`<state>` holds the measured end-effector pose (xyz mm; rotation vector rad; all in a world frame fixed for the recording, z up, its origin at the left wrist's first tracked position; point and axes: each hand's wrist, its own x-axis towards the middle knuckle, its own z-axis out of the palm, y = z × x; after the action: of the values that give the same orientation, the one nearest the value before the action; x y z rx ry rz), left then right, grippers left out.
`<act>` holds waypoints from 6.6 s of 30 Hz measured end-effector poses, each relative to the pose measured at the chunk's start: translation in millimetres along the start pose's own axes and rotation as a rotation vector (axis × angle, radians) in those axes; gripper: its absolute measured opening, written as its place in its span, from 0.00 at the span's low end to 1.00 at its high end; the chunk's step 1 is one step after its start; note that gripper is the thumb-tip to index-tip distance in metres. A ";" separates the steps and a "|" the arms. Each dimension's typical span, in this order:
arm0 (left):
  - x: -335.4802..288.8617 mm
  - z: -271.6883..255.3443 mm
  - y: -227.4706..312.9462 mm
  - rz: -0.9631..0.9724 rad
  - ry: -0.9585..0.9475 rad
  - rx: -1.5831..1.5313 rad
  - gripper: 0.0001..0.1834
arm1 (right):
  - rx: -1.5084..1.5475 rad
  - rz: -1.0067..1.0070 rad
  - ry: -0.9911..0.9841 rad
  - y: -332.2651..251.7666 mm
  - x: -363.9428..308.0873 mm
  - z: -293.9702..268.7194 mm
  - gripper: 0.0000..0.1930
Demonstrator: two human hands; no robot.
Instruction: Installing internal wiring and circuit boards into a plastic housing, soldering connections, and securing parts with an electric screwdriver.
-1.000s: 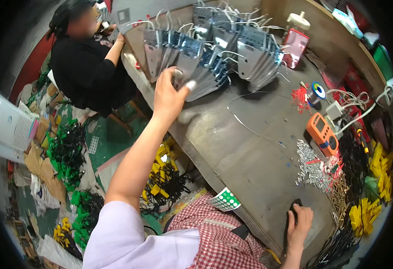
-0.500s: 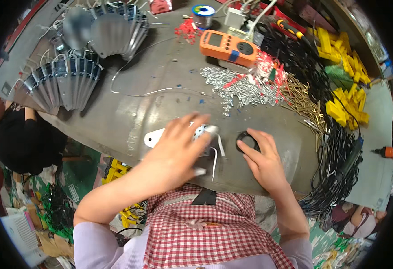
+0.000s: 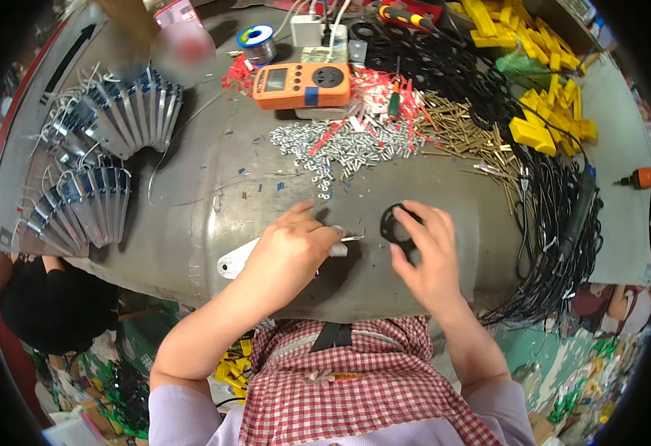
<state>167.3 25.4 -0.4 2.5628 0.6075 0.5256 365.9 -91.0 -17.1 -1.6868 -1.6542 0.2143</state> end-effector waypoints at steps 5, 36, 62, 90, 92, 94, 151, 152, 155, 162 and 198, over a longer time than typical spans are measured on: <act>10.6 5.5 18.7 -0.012 -0.014 0.176 0.13 | 0.511 0.186 -0.023 -1.0 0.5 17.6 0.28; 15.6 20.7 31.4 -0.280 0.221 -0.692 0.44 | -0.043 -0.448 -0.020 28.5 43.9 -59.8 0.19; -1.3 13.9 13.3 -0.515 0.507 -1.897 0.29 | 0.798 0.122 -0.180 -29.8 63.1 -9.0 0.09; -8.2 0.5 23.6 -0.384 0.327 -1.613 0.28 | -0.199 -0.580 0.166 -51.2 75.8 -26.3 0.11; -9.7 0.8 19.2 -0.425 0.277 -1.572 0.27 | -0.111 -0.575 -0.077 -40.8 68.5 -28.0 0.18; -5.6 3.8 27.4 -0.461 0.370 -1.406 0.25 | -0.171 -0.536 -0.039 -39.3 66.4 -13.2 0.24; -1.1 30.4 27.8 -0.017 -0.008 -0.077 0.34 | 0.360 0.341 -0.402 -99.1 25.6 -120.7 0.17; -2.3 31.2 27.6 -0.020 -0.018 -0.079 0.34 | 0.351 0.364 -0.442 -107.1 18.3 -130.6 0.17; -0.3 28.4 27.9 -0.018 -0.008 -0.067 0.34 | 0.347 0.405 -0.565 -119.2 30.5 -144.8 0.16; 0.9 28.7 27.4 0.010 -0.006 -0.076 0.35 | 0.307 0.579 -0.823 -146.3 79.0 -155.0 0.15; 0.8 22.0 15.7 -0.028 -0.072 -0.223 0.39 | -0.379 -0.248 -0.569 -27.8 35.3 -73.9 0.19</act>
<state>183.1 5.8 -10.5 2.3489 0.5273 0.4620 393.2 -90.5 65.0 -1.7686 -2.4350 0.2916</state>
